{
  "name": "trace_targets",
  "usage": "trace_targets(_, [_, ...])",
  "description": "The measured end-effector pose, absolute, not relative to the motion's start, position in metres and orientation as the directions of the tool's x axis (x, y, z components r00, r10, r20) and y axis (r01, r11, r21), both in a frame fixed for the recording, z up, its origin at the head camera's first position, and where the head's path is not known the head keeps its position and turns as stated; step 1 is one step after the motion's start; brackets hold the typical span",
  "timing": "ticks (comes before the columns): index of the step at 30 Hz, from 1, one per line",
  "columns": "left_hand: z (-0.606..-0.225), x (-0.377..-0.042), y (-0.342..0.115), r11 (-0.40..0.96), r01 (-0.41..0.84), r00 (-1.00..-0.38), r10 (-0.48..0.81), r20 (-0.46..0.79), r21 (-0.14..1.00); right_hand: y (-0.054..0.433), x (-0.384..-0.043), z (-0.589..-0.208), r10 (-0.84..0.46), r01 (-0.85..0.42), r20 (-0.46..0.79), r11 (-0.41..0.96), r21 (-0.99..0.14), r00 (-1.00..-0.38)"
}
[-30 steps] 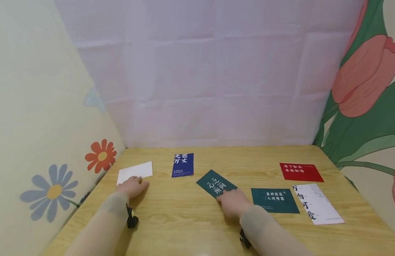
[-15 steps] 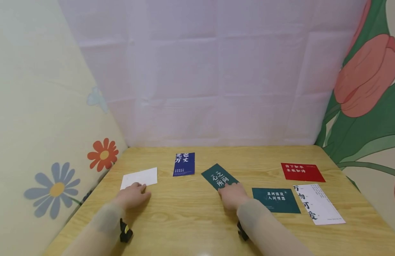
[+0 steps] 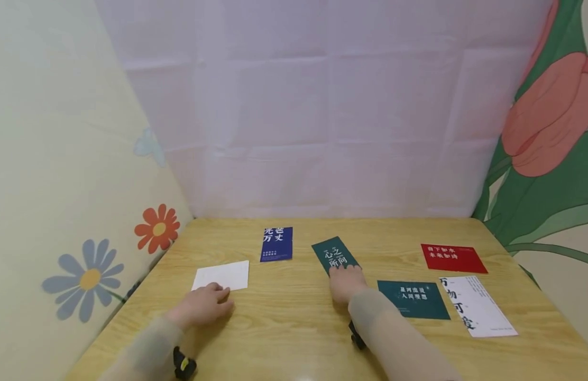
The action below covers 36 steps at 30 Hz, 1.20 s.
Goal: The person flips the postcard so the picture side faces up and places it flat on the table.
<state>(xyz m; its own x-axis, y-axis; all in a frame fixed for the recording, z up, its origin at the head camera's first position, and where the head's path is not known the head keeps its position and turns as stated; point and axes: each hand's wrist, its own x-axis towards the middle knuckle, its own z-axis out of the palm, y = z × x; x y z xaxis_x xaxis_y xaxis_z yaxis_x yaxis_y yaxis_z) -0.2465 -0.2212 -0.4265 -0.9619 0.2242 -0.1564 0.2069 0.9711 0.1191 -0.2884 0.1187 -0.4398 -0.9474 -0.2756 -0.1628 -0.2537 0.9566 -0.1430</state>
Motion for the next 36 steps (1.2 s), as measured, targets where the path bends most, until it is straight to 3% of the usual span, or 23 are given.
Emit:
trace_targets(15, [-0.432,-0.21,-0.167,0.908,0.404,-0.901,0.416,-0.127,0.106,0.132,-0.305,-0.441,-0.285,-0.271,-0.169,0.957,-0.106,-0.943])
trace_targets(36, [-0.431,-0.195,-0.094,0.851,0.521,-0.827,0.523,-0.207,0.066,0.155,-0.325,-0.441,-0.188,-0.157,-0.211,0.975,-0.156,-0.959])
